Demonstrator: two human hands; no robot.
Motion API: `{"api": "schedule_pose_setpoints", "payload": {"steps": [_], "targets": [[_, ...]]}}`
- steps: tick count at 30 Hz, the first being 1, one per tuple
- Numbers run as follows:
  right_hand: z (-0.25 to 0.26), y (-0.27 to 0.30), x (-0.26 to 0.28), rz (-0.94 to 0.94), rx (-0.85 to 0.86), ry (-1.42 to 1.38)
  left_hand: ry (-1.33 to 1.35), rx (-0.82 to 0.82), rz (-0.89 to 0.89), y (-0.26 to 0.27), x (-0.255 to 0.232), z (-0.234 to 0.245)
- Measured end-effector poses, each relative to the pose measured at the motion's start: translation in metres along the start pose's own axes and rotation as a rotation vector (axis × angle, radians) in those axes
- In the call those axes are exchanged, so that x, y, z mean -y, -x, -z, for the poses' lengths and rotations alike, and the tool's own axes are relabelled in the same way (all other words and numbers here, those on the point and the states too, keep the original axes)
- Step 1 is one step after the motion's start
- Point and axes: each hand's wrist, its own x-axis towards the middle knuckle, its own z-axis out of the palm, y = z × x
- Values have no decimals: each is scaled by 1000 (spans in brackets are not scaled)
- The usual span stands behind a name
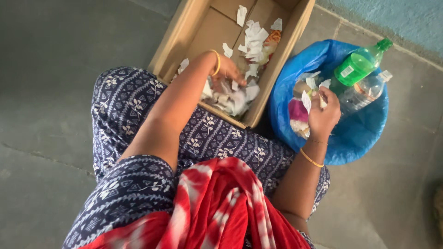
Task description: The person sits on the floor and sorts small pieces of paper and plastic from a cardboard box into a blue plastic bag. They handle items one at a time, occasionally unfolding or separating pieces before placing them into the bag.
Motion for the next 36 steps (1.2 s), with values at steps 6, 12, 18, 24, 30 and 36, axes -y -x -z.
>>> {"api": "schedule_pose_setpoints", "payload": {"steps": [6,12,18,24,30,36], "targets": [[1,-1,6,-53,-5,-27,103,-400,-117,15,-4,18],[-6,0,-3,129,-43,94,-458,-677,-52,-78,23,74],[-10,-7,10,-48,12,53,-358,-1090,-33,-110,-19,95],[0,-15,32,-104,49,-20,-412,-1013,26,-122,-64,85],[-7,-16,23,-123,72,-21,-563,-1092,-133,-151,-33,63],[-12,-15,20,-99,86,-14,-590,-1252,-486,-225,39,95]]}}
